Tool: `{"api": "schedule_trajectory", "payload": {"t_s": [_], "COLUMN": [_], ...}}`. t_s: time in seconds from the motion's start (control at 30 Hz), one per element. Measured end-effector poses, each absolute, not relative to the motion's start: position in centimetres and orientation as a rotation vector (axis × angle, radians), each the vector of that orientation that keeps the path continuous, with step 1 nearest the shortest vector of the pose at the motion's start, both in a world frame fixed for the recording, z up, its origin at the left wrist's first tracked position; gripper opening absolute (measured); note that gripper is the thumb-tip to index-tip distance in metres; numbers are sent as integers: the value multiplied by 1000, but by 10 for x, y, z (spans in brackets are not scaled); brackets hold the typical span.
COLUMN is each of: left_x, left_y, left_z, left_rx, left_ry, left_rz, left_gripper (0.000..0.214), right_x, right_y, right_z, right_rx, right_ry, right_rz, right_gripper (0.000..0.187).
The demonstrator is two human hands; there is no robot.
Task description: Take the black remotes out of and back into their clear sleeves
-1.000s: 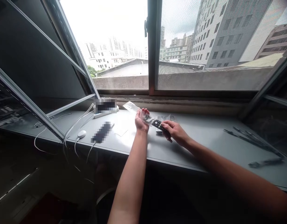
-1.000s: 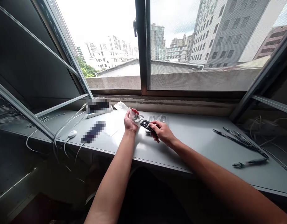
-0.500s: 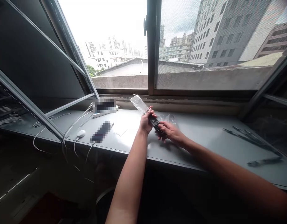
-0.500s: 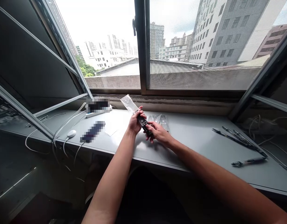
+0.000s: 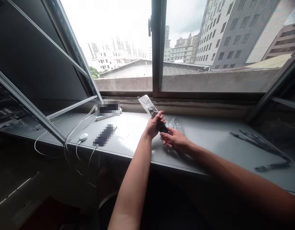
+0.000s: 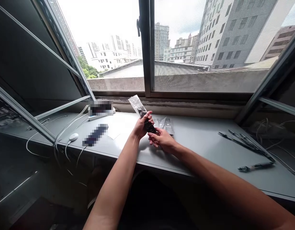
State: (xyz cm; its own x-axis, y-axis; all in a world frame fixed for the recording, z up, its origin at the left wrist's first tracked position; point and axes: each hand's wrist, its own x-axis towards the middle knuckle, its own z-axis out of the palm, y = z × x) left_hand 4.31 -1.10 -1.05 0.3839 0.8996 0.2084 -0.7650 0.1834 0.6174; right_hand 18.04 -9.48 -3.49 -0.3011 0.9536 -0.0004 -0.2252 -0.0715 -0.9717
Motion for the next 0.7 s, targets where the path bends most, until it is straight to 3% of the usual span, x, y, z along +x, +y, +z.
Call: {"api": "schedule_trajectory", "payload": {"t_s": [0.13, 0.33, 0.5, 0.7], "left_x": [42, 36, 32, 29], "left_y": [-16, -22, -11, -1], "left_z": [-11, -7, -4, -5], "left_rx": [825, 828, 625, 434], "left_ry": [268, 318, 298, 304], "left_rz": [1159, 1045, 1304, 1428], "left_gripper": [37, 33, 27, 17], "right_x": [180, 186, 187, 184], "right_y": [-91, -91, -93, -99], "right_z": [-36, -33, -36, -32], "right_rx": [-881, -866, -944, -927], "right_ry": [-1118, -1144, -1190, -1242], "right_rz": [1534, 1578, 1652, 1719], "right_gripper": [52, 46, 34, 47]}}
